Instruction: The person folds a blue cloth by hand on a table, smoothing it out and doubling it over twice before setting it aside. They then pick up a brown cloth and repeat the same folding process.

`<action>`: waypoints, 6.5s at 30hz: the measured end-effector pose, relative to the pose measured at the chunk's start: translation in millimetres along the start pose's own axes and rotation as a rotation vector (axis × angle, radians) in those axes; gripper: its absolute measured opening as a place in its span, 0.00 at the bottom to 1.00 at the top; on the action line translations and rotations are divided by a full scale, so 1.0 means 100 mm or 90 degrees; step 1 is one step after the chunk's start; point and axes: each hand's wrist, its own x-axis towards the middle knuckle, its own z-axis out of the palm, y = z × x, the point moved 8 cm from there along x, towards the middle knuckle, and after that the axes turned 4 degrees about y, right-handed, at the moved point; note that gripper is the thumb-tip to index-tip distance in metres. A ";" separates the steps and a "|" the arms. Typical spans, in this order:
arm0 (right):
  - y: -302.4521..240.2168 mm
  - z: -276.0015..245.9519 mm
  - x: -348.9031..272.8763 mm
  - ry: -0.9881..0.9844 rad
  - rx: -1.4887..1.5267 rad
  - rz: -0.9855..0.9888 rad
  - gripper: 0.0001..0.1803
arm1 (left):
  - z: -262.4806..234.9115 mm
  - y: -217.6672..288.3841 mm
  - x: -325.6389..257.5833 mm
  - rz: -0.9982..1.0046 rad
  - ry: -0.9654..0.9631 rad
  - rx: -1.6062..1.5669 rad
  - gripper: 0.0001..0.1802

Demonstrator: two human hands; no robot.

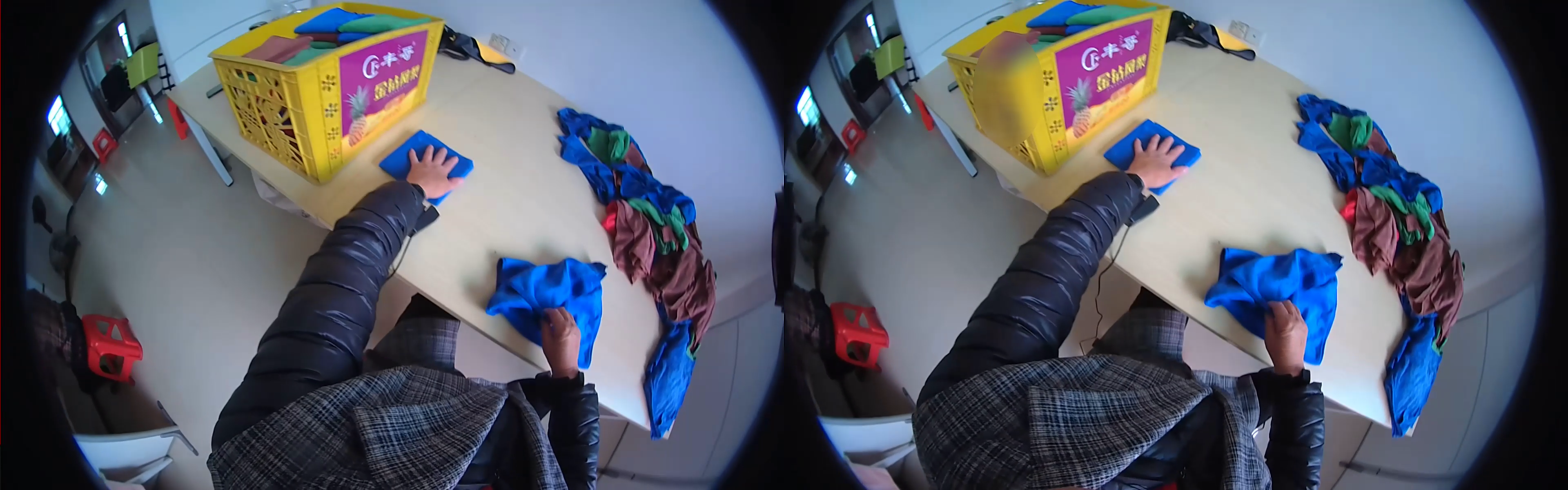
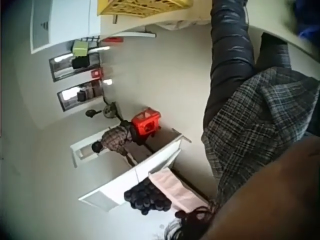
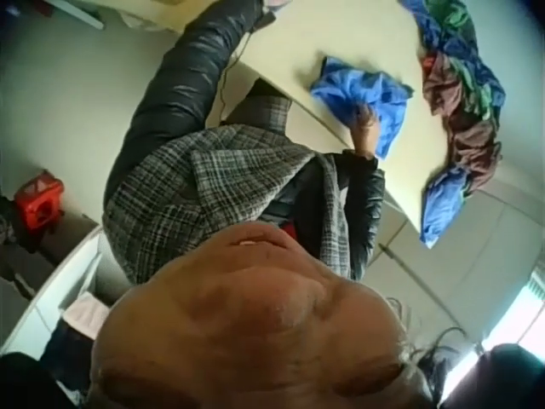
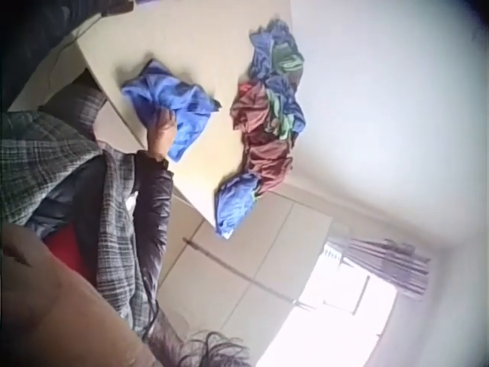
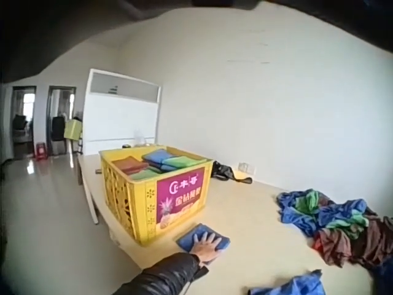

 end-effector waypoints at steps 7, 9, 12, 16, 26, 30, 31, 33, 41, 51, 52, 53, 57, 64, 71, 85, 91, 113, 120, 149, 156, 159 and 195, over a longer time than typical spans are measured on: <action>0.03 -0.14 0.27 0.063 0.089 0.035 0.07 | -0.06 0.02 -0.12 0.082 0.077 -0.016 0.41; -0.09 -0.26 0.40 0.075 0.098 0.007 0.07 | -0.28 0.47 -0.35 0.186 0.068 -0.109 0.39; -0.34 -0.48 0.58 0.112 0.102 -0.054 0.06 | -0.40 1.50 -0.92 0.489 0.158 -0.600 0.30; -0.39 -0.48 0.63 0.136 0.185 -0.054 0.05 | -0.76 2.30 -1.68 0.440 -0.027 -0.510 0.18; 0.22 -0.31 0.69 -0.054 0.349 0.130 0.12 | -1.40 2.15 -1.42 0.484 0.337 -0.644 0.05; 0.54 -0.69 0.69 0.012 0.201 0.069 0.12 | -1.89 2.01 -0.97 0.376 0.178 -0.764 0.13; 0.60 -0.74 0.69 -0.003 0.191 0.059 0.11 | -2.15 1.99 -1.03 0.418 0.260 -0.809 0.12; 0.91 -0.85 0.52 -0.004 0.203 0.135 0.09 | -2.64 2.14 -1.07 0.340 0.242 -0.923 0.12; 1.44 -1.03 0.21 0.051 0.338 0.236 0.06 | -2.79 1.85 -0.17 0.528 -0.453 -1.483 0.13; -0.43 -1.89 1.10 0.268 0.280 -0.089 0.22 | -2.74 2.61 -0.87 0.481 0.151 -0.534 0.05; -0.53 -1.89 1.19 0.271 0.279 -0.090 0.22 | -2.76 2.68 -0.97 0.508 0.202 -0.407 0.04; -0.59 -1.88 1.30 0.275 0.382 -0.083 0.15 | -2.73 2.68 -0.98 0.510 0.203 -0.407 0.04; -0.51 -1.82 1.56 0.282 0.608 -0.035 0.05 | -2.75 2.70 -1.19 0.578 0.341 -0.330 0.12; -0.37 -1.99 1.48 0.287 0.515 0.010 0.07 | -2.39 2.40 -1.31 0.500 0.344 -0.285 0.12; 0.31 -2.46 1.23 0.404 0.510 0.079 0.08 | -1.76 1.11 -0.95 0.225 0.219 -0.176 0.18; 0.88 -3.30 0.31 0.467 -0.141 -0.006 0.25 | -1.63 0.37 -0.90 0.130 0.280 -0.017 0.18; 1.35 -3.36 -0.17 0.389 -0.520 0.024 0.24 | -1.61 0.36 -0.82 0.234 0.275 -0.018 0.15; 2.28 -4.00 -1.07 0.514 0.306 0.261 0.21 | -2.58 -0.36 -0.73 0.222 -0.177 -0.780 0.20; 2.60 -2.65 -0.67 0.309 0.362 0.447 0.18 | -1.67 -0.41 -0.36 -0.024 -0.062 -0.855 0.18; -0.17 -1.00 0.27 0.384 0.348 0.253 0.08 | -1.03 2.81 -1.72 0.086 -0.242 -1.024 0.10; -0.43 -1.13 0.18 0.414 0.153 0.140 0.07 | -0.85 2.76 -1.76 0.049 -0.288 -1.088 0.11; -0.53 -1.14 0.18 0.404 0.080 0.095 0.07 | -0.82 2.73 -1.77 0.002 -0.297 -1.154 0.10; -0.77 -0.98 -0.37 0.295 0.104 0.038 0.14 | 0.73 2.97 0.26 0.305 -0.146 -0.027 0.10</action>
